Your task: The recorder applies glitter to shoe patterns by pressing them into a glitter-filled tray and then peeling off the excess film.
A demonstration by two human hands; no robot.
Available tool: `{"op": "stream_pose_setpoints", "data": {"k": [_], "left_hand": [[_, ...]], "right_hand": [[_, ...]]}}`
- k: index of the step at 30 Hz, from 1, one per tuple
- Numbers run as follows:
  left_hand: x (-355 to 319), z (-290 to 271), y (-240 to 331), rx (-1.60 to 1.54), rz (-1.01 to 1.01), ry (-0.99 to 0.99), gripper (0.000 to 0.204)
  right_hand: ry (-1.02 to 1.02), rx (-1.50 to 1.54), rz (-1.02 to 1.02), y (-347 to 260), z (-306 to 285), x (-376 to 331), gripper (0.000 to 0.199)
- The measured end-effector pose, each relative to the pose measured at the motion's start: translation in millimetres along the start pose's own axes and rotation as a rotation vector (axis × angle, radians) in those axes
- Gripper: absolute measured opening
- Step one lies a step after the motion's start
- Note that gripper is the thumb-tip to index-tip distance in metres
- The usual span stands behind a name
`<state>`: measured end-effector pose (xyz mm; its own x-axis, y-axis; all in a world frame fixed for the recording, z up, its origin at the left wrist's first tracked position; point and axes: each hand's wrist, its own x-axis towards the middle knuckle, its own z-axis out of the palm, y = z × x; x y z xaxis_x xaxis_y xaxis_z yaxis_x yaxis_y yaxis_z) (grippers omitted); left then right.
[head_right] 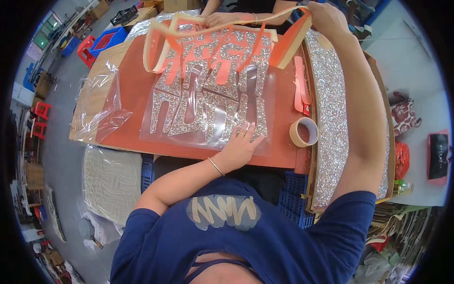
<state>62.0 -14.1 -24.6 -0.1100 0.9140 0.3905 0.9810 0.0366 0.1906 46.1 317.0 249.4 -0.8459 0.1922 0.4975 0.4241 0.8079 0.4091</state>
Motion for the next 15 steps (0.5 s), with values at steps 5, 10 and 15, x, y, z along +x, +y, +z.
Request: {"op": "stream_pose_setpoints", "data": {"k": [5,10,15], "left_hand": [[2,-1,-21,-0.592,-0.305,0.078,0.035],[1,-20,-62,-1.341,-0.664,-0.198,0.027],[-5,-10,-80,-0.915,-0.463,-0.165,0.034]], "right_hand": [[-0.271,0.400,-0.096,-52,-10,-41,0.041],[-0.969,1.018,-0.329,-94,-62,-111,0.025],[-1.149,1.145,-0.118,-144,-1,-121,0.033]]}}
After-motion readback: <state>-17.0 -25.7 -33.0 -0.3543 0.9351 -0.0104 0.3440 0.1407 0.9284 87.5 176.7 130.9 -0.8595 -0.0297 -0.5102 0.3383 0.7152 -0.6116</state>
